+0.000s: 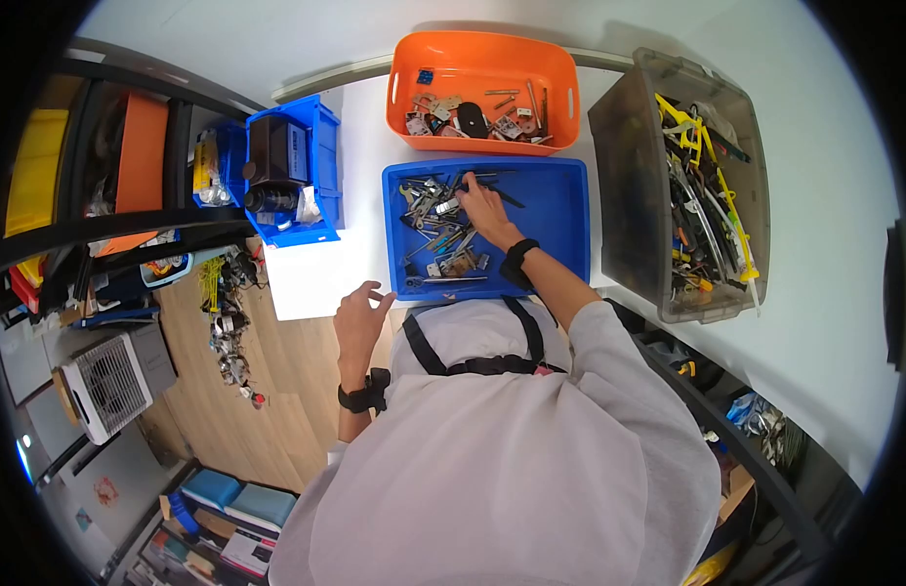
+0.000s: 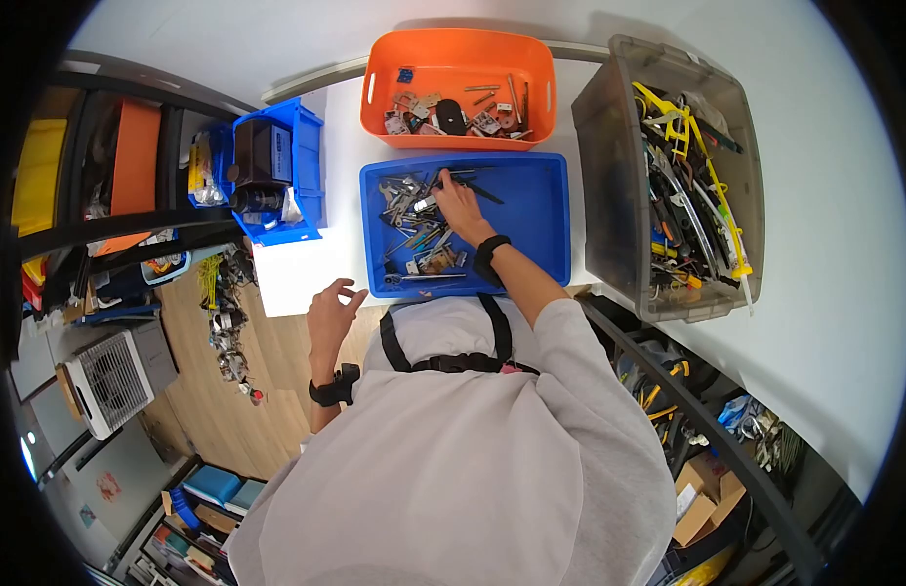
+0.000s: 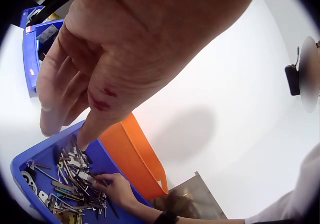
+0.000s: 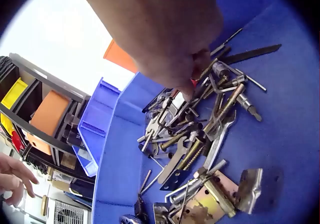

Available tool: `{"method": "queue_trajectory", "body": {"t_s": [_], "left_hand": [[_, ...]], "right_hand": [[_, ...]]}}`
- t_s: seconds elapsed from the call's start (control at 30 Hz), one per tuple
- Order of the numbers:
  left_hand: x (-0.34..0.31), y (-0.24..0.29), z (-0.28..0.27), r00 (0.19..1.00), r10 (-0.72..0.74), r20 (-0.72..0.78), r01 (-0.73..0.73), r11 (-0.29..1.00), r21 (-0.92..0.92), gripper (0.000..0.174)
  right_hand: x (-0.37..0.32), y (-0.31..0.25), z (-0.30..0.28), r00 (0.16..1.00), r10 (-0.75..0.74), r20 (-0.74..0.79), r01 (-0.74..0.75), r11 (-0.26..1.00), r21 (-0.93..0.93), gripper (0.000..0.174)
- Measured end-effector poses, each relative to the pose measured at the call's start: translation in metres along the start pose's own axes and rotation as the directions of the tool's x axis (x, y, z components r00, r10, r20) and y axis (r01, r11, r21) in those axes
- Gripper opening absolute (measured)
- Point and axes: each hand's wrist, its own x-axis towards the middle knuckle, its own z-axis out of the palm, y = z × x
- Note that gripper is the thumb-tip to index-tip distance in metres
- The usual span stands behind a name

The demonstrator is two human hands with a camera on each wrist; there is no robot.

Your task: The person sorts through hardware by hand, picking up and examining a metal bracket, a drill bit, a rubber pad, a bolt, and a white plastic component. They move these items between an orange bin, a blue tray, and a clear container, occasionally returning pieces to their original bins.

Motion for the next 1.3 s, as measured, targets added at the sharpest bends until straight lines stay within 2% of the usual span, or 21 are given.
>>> {"method": "queue_trajectory", "body": {"t_s": [0.07,0.13,0.23,0.37,0.43,0.5,0.67,0.73,0.87,0.93,1.13,1.3], "left_hand": [[0.002,0.001,-0.001,1.0,0.002,0.002,-0.002,1.0,0.003,0.036],[0.002,0.002,-0.002,1.0,0.0,0.004,0.0,1.0,0.006,0.036],[0.003,0.004,-0.002,1.0,0.001,0.008,-0.001,1.0,-0.017,0.036],[0.004,0.007,-0.002,1.0,0.008,0.017,-0.008,1.0,-0.02,0.036],[0.005,0.005,0.0,1.0,0.001,0.024,0.0,1.0,-0.019,0.036],[0.006,-0.001,0.004,0.998,0.067,-0.018,-0.066,0.998,0.017,0.039],[0.007,0.003,0.003,0.999,0.048,0.003,-0.048,0.999,-0.001,0.037],[0.007,0.01,-0.001,0.999,0.024,0.023,-0.024,0.999,-0.023,0.036],[0.008,0.014,0.001,0.999,0.043,0.015,-0.042,0.999,-0.027,0.035],[0.01,0.015,0.002,0.999,0.054,0.008,-0.053,0.998,-0.029,0.035],[0.011,0.021,0.003,0.996,0.085,0.003,-0.085,0.996,-0.024,0.032],[0.022,0.032,0.005,0.988,0.153,0.015,-0.151,0.985,-0.081,0.029]], "right_hand": [[0.0,0.001,-0.003,0.999,-0.033,-0.039,0.032,0.999,-0.03,0.018],[0.001,0.003,-0.008,0.985,-0.17,-0.021,0.166,0.978,-0.13,0.018],[0.002,0.004,-0.012,0.971,-0.24,0.006,0.238,0.957,-0.167,0.012],[0.005,0.002,-0.007,0.979,-0.201,0.006,0.2,0.966,-0.166,0.01],[0.004,0.001,-0.006,0.986,-0.154,0.069,0.164,0.969,-0.186,0.01],[0.003,0.002,-0.007,0.986,-0.146,0.083,0.158,0.972,-0.173,0.011],[-0.009,0.005,-0.016,0.988,-0.118,0.096,0.129,0.984,-0.119,0.013],[-0.013,0.007,-0.022,0.99,-0.125,0.059,0.128,0.99,-0.061,0.008],[-0.028,0.004,-0.039,0.994,-0.103,0.02,0.104,0.994,-0.047,0.011],[-0.035,0.003,-0.049,0.985,-0.134,-0.105,0.137,0.99,0.026,0.01],[-0.055,-0.008,-0.087,0.99,-0.045,-0.13,0.064,0.987,0.15,0.008],[-0.066,-0.021,-0.115,0.974,-0.053,-0.221,0.098,0.975,0.197,0.009]]}}
